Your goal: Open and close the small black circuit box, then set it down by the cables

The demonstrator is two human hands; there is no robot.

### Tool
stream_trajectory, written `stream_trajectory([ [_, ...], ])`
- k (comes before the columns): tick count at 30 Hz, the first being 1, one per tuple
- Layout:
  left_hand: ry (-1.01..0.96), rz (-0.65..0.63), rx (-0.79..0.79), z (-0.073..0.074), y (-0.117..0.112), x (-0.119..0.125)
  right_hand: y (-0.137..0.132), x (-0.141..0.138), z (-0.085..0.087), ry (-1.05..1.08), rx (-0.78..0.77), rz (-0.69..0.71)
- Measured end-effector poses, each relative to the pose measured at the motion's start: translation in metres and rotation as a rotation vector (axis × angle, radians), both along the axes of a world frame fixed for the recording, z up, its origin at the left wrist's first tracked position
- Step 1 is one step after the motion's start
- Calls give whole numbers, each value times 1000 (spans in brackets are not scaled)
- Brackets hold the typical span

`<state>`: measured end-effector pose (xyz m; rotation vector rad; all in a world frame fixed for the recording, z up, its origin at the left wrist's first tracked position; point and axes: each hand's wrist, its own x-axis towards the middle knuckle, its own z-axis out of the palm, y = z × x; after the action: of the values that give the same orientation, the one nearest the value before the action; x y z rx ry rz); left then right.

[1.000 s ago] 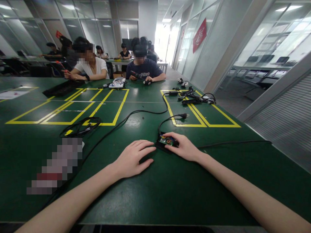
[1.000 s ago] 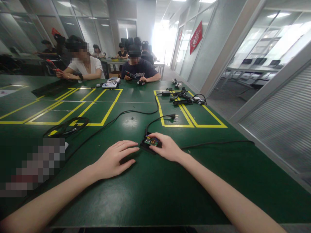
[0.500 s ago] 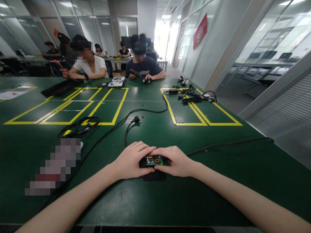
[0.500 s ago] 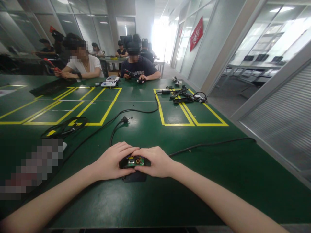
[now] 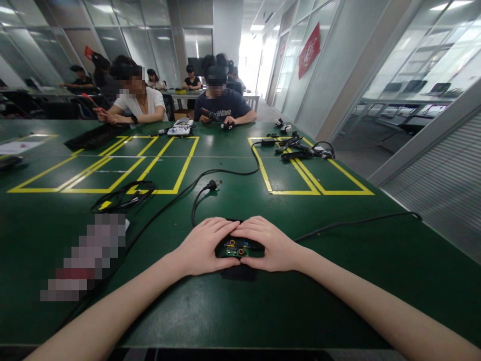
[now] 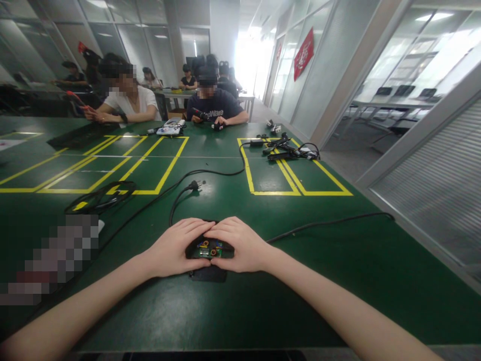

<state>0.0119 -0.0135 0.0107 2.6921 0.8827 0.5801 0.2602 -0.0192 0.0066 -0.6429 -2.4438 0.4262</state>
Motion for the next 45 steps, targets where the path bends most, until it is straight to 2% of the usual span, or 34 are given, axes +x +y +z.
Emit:
stream_trajectory([
  [12, -140, -57, -35, 1, 1, -4, 0, 1, 2, 29, -68, -114],
  [18, -178, -38, -22, -1, 5, -4, 0, -2, -2, 14, 16, -209],
  [24, -199, 89, 55, -4, 7, -5, 2, -5, -7, 4, 62, -279],
  [28, -169, 155, 41, -2, 8, -7, 2, -5, -7, 6, 58, -293],
  [35, -109, 145, -19, -3, 9, -7, -1, -2, 3, 36, 54, -309],
  [38, -120, 151, -34, -3, 9, -7, 1, 5, 6, -19, 84, -267],
  [41, -129, 156, -50, -4, 10, -7, 3, 7, 3, -92, 123, -256],
  [45, -141, 152, -55, -5, 11, -8, 4, 0, -4, -101, 127, -340],
])
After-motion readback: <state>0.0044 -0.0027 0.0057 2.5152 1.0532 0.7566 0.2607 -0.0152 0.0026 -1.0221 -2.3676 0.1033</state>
